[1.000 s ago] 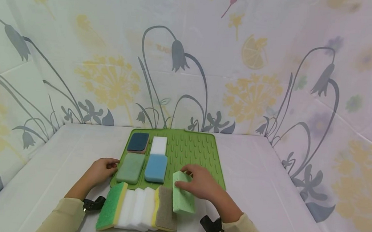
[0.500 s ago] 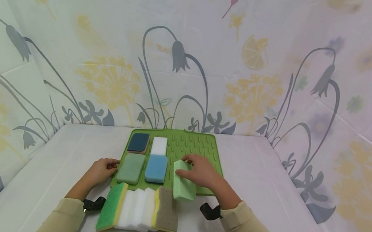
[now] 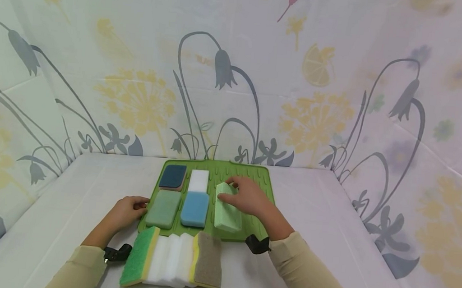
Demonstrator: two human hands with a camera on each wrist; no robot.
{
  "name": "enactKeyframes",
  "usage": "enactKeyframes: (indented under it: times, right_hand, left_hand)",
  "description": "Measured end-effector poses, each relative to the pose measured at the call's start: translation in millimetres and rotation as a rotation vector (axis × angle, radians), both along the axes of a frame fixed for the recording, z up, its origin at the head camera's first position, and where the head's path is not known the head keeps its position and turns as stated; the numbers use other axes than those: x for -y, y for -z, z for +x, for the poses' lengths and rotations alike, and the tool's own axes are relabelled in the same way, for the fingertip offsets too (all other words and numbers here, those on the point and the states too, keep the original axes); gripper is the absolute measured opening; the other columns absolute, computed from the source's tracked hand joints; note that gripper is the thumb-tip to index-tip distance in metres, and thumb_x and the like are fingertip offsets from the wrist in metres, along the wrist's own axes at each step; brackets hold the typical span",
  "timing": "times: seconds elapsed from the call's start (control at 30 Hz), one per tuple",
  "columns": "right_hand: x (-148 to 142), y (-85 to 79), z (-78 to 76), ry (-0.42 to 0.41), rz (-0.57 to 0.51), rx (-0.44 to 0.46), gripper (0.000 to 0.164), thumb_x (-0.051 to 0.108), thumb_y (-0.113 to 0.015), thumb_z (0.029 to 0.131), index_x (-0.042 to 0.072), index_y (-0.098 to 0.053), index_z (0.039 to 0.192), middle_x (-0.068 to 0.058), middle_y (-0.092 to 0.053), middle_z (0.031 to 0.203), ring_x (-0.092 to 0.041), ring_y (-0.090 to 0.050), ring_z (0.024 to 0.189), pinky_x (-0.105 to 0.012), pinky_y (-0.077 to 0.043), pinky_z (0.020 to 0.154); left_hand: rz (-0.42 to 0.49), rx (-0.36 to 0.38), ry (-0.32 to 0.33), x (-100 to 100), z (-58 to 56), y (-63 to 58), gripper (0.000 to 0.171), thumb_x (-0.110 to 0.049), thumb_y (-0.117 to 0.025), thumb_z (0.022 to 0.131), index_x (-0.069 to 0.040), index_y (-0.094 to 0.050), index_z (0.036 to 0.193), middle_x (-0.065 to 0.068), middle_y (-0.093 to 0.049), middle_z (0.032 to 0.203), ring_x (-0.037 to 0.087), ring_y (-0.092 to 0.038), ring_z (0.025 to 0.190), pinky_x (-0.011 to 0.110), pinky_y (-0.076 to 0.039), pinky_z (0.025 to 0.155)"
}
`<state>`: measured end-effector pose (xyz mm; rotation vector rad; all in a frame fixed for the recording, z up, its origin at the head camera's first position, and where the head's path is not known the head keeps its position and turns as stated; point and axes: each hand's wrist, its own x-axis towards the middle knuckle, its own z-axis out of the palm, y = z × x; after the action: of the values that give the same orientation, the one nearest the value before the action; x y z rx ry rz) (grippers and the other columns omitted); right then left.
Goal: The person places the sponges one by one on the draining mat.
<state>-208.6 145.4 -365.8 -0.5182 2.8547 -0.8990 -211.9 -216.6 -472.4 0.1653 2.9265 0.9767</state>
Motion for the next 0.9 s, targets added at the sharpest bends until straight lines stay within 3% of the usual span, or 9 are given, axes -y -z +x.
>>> enactKeyframes:
  times: [0.13, 0.43, 0.9]
  right_hand:
    - [3.5, -1.8, -9.5, 0.014, -0.007, 0.017, 0.057, 0.045, -0.067, 0.088, 0.013, -0.056, 0.134, -0.013, -0.058, 0.131, -0.031, -0.055, 0.119, -0.045, -0.051, 0.087]
    - [7.4, -2.0, -29.9, 0.026, 0.015, -0.036, 0.058, 0.044, -0.066, 0.089, 0.011, -0.055, 0.136, -0.015, -0.059, 0.131, -0.032, -0.057, 0.118, -0.046, -0.051, 0.087]
    - [10.8, 6.1, -55.4, 0.056, 0.03, -0.052, 0.058, 0.044, -0.064, 0.09, 0.012, -0.054, 0.137, -0.016, -0.056, 0.135, -0.034, -0.057, 0.118, -0.049, -0.05, 0.089]
  left_hand:
    - [0.005, 0.003, -0.003, 0.4, 0.4, 0.6, 0.036, -0.009, -0.061, 0.091, 0.004, -0.062, 0.125, 0.012, -0.068, 0.103, 0.024, -0.064, 0.093, 0.04, -0.053, 0.076]
    - [0.014, -0.003, 0.001, 0.7, 0.8, -0.4, 0.036, -0.009, -0.061, 0.091, 0.005, -0.062, 0.124, 0.013, -0.068, 0.102, 0.025, -0.064, 0.093, 0.04, -0.053, 0.076]
    - [0.014, -0.005, 0.0, -0.3, -0.7, -0.9, 0.036, -0.011, -0.061, 0.092, 0.003, -0.063, 0.124, 0.012, -0.068, 0.101, 0.024, -0.064, 0.093, 0.039, -0.053, 0.077]
